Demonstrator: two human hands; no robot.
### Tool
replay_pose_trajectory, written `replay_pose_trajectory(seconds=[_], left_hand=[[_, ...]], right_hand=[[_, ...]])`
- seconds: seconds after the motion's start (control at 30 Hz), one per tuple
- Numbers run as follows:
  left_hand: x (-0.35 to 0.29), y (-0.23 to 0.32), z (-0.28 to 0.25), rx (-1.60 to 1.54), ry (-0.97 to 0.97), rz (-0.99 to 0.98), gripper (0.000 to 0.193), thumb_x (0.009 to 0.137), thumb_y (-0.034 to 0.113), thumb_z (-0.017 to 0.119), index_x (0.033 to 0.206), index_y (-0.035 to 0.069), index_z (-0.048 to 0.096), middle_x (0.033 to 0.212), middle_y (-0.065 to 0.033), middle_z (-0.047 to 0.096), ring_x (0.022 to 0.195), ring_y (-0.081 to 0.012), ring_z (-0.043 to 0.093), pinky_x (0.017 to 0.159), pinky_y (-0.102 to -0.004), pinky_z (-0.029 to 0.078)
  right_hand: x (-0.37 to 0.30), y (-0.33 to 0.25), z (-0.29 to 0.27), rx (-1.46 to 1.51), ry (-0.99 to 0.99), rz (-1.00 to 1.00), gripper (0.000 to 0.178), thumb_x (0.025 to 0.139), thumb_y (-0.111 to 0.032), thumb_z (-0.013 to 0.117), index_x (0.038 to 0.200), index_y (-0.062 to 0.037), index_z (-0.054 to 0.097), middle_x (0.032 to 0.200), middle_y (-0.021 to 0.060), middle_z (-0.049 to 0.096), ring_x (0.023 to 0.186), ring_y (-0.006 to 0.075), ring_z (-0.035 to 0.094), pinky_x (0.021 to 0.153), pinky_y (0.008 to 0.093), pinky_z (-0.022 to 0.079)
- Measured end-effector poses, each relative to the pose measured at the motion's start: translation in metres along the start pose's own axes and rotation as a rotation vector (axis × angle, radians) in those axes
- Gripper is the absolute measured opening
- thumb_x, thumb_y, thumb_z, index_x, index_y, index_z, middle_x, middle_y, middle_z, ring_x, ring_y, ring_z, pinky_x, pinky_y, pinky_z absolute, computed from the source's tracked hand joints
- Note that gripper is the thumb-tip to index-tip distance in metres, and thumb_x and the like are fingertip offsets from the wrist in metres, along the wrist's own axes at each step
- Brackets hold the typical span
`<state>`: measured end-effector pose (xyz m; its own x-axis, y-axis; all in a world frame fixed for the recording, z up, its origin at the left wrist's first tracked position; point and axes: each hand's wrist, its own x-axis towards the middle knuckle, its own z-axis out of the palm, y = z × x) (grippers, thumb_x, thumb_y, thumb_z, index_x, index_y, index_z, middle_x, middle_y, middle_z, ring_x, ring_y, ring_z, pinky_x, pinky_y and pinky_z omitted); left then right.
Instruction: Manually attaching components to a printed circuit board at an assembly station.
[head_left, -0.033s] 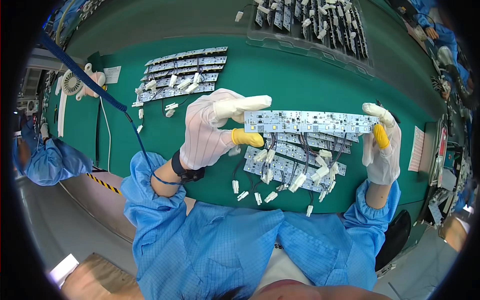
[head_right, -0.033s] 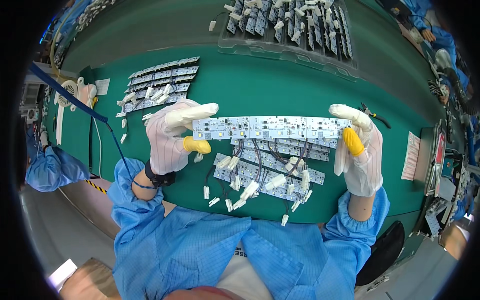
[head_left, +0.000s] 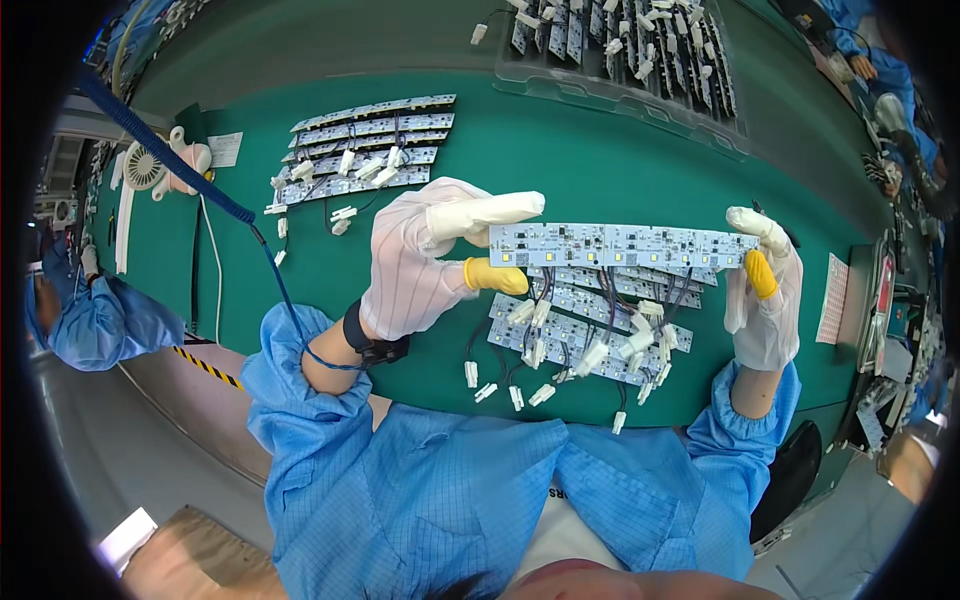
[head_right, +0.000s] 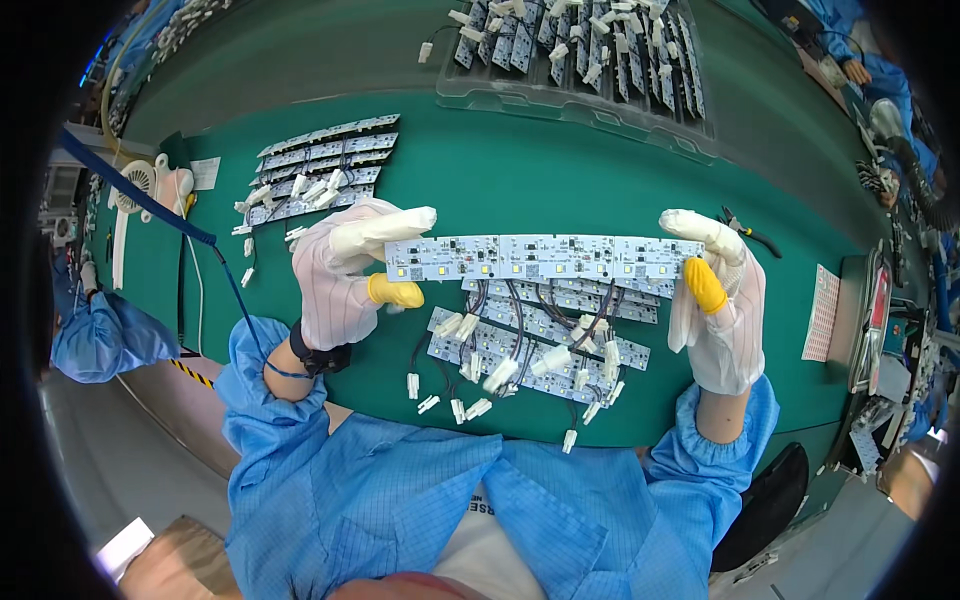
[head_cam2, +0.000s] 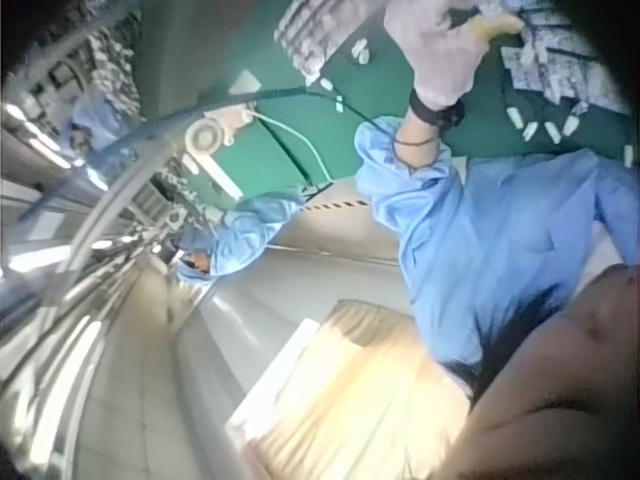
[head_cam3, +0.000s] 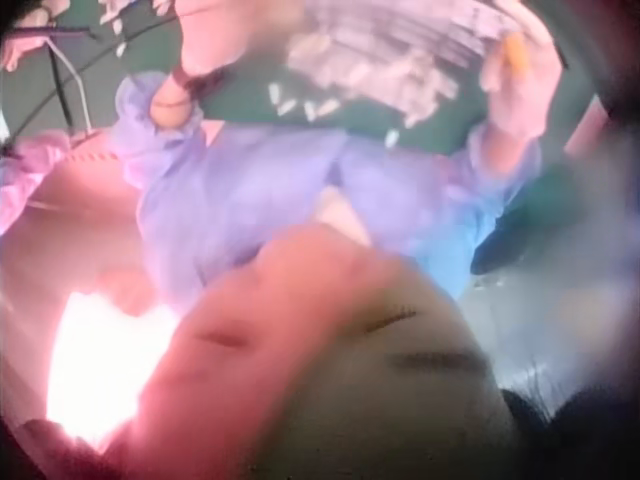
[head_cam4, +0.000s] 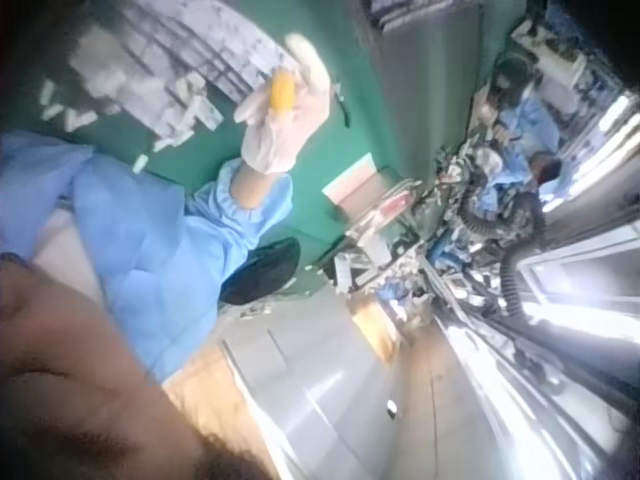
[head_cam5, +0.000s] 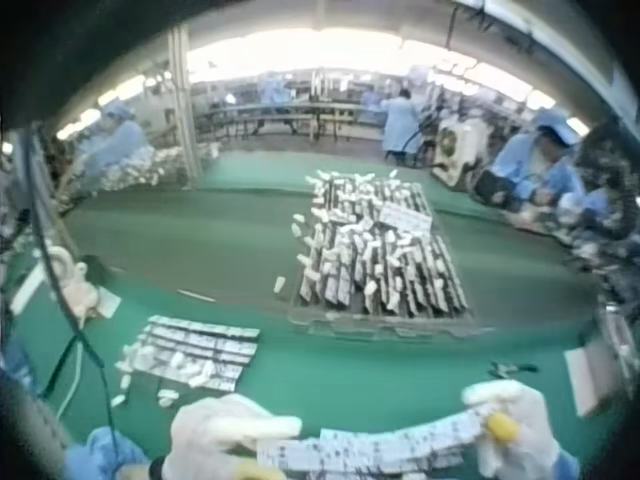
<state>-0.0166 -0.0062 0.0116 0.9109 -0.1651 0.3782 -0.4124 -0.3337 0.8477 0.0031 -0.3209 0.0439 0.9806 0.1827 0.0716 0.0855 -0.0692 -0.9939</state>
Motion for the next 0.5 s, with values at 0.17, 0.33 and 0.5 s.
replay_pose_trajectory(seconds=[0.17, 0.33, 0.5], left_hand=[[0.001, 0.001, -0.002, 0.020, 0.058, 0.067, 0.059, 0.058, 0.040, 0.078, 0.109, 0.013, 0.070, 0.073, -0.0027, 0.062, 0.062, -0.0147, 0.055, 0.058, -0.0258, 0.046], [0.003, 0.006, -0.001, -0.066, 0.037, -0.047, 0.053, 0.063, 0.038, 0.077, 0.106, 0.007, 0.070, 0.076, -0.0048, 0.064, 0.064, -0.0152, 0.058, 0.061, -0.0261, 0.046], [0.007, 0.006, -0.005, 0.021, 0.043, 0.044, 0.051, 0.064, 0.036, 0.076, 0.103, 0.004, 0.070, 0.084, -0.0079, 0.067, 0.070, -0.0167, 0.062, 0.064, -0.0260, 0.047]], right_hand=[[0.000, -0.003, 0.001, -0.019, 0.008, 0.039, 0.048, 0.088, -0.036, 0.061, 0.114, 0.0042, 0.056, 0.064, -0.0001, 0.056, 0.038, 0.0023, 0.043, 0.040, 0.0147, 0.028], [0.001, -0.001, 0.002, 0.034, 0.009, -0.021, 0.046, 0.088, -0.035, 0.060, 0.112, 0.0037, 0.058, 0.064, 0.0005, 0.057, 0.039, 0.0020, 0.043, 0.041, 0.0147, 0.028], [-0.003, 0.000, -0.006, 0.072, -0.005, 0.041, 0.044, 0.087, -0.028, 0.063, 0.115, 0.0053, 0.056, 0.073, 0.0048, 0.061, 0.040, 0.0032, 0.045, 0.041, 0.0149, 0.030]])
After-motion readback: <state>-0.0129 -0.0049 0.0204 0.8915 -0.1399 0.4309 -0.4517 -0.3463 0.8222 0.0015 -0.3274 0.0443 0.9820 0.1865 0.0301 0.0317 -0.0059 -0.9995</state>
